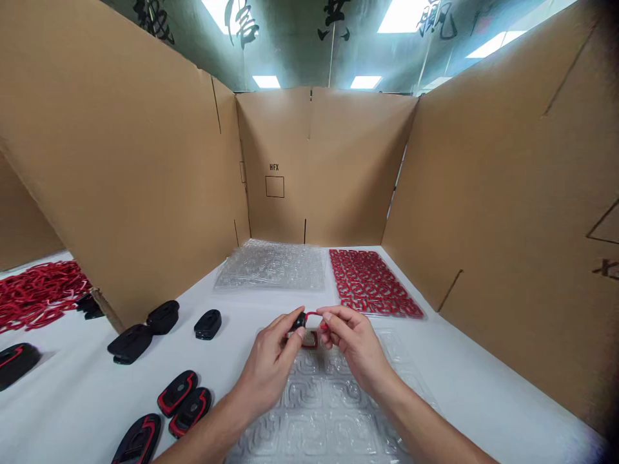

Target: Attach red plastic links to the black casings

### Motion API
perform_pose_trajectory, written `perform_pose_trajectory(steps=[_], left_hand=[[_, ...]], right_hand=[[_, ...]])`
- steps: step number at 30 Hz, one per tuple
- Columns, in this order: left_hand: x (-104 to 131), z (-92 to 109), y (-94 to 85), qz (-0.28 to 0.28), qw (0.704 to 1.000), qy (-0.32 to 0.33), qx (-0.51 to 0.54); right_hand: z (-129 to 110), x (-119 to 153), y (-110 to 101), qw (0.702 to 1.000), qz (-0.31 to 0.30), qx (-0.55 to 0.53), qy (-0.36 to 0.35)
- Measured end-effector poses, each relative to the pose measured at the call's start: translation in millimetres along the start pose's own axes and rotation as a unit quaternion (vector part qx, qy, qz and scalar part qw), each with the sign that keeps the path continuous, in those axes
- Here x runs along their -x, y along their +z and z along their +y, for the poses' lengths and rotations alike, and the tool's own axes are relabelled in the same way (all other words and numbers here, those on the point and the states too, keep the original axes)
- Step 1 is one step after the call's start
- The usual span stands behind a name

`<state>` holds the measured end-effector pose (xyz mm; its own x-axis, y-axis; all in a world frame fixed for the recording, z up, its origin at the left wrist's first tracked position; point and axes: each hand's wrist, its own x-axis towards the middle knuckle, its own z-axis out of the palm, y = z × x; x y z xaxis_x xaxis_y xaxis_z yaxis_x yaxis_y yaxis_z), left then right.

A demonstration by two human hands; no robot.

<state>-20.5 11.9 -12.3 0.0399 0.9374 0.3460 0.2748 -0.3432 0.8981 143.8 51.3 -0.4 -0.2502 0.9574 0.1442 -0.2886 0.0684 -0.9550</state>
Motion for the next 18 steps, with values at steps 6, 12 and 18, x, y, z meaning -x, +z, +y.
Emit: perform_pose_trajectory(steps=[6, 12, 18], left_hand=[[-4, 2, -3.8, 0.007, 0.999, -0.042, 0.011], [-4, 7, -3.6, -0.031, 0.995, -0.02, -0.098], [-2, -4, -5.6, -0.055, 0.992, -0.011, -0.11]], right_hand=[[7, 4, 4, 0.993, -0.021, 0.099, -0.055], [10, 8, 4, 0.955, -0.024, 0.274, -0.114], [9, 16, 7, 0.933, -0.03, 0.333, -0.136]])
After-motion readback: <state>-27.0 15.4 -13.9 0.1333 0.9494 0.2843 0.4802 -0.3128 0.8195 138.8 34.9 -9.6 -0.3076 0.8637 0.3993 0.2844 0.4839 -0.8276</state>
